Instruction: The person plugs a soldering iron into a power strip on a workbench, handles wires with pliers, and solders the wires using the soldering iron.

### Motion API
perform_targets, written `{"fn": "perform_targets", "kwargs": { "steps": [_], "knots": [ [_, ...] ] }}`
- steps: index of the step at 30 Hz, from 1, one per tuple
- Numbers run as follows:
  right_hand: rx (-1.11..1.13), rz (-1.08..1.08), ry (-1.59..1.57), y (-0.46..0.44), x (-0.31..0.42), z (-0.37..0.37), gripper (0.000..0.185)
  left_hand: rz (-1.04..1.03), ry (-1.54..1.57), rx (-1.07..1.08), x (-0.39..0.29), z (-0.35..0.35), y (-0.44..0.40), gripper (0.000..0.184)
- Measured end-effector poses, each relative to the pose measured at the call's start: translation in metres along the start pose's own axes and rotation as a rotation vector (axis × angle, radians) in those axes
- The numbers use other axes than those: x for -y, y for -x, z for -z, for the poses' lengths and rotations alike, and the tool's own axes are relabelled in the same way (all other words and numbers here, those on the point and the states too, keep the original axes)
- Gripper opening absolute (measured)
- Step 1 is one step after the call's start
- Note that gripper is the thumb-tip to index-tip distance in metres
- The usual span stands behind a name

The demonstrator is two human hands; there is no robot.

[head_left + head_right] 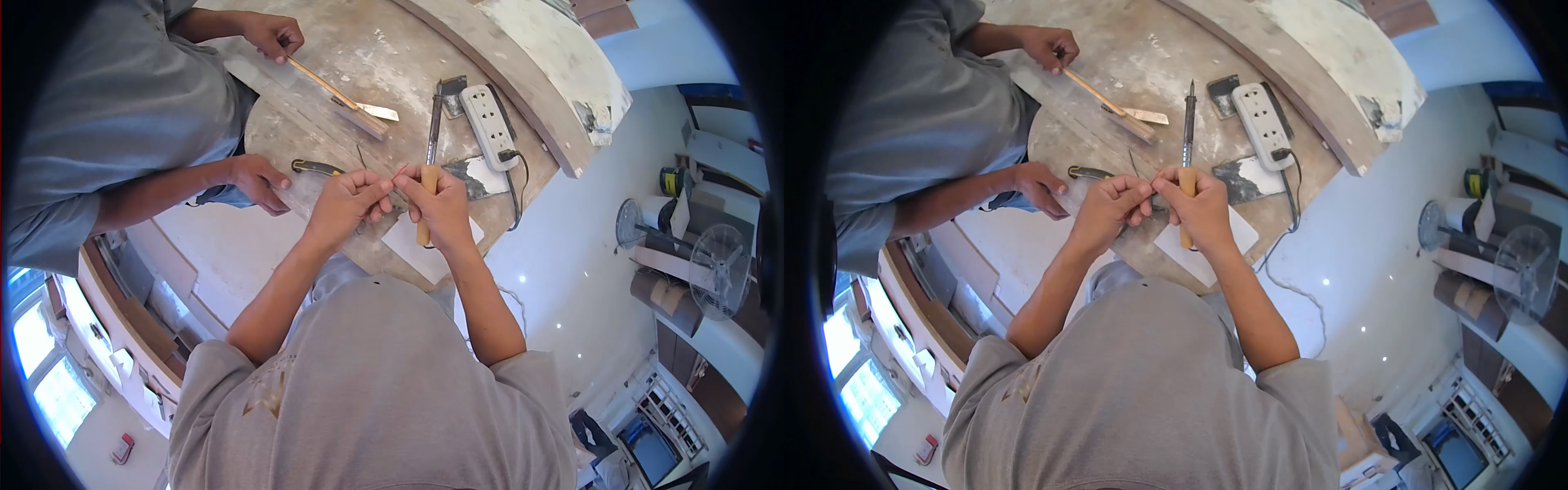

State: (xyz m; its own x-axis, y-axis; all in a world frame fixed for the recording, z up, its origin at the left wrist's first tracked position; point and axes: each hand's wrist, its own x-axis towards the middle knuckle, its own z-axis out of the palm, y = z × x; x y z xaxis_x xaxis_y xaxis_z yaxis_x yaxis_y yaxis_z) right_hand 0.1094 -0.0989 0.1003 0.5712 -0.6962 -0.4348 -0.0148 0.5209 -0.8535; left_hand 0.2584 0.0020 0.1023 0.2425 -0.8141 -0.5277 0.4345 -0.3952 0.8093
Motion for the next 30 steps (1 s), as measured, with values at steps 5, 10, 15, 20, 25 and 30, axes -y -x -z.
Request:
{"fn": "perform_targets", "kwargs": {
  "steps": [5,10,15,20,25,30],
  "knots": [
    [-0.015,0.031,0.113,-0.013,-0.001,-0.008,0.019,-0.026,0.012,-0.080,0.004,0.013,0.001,0.023],
    [0.024,0.018,0.088,-0.021,-0.005,-0.014,0.018,-0.038,-0.019,-0.141,-0.008,0.011,0.003,0.019],
    [0.019,0.013,0.043,-0.022,-0.007,-0.016,0.018,-0.067,-0.053,-0.147,-0.004,0.014,-0.001,0.020],
    [0.016,0.012,0.029,-0.023,-0.008,-0.018,0.019,-0.067,-0.062,-0.161,-0.007,0.013,0.000,0.018],
    [0.015,0.007,0.007,-0.025,-0.009,-0.018,0.020,-0.072,-0.124,-0.172,-0.010,0.016,-0.001,0.019],
    [0.018,-0.017,-0.012,-0.026,-0.011,-0.017,0.021,-0.101,-0.234,-0.168,-0.013,0.018,-0.001,0.020]
  ]
}}
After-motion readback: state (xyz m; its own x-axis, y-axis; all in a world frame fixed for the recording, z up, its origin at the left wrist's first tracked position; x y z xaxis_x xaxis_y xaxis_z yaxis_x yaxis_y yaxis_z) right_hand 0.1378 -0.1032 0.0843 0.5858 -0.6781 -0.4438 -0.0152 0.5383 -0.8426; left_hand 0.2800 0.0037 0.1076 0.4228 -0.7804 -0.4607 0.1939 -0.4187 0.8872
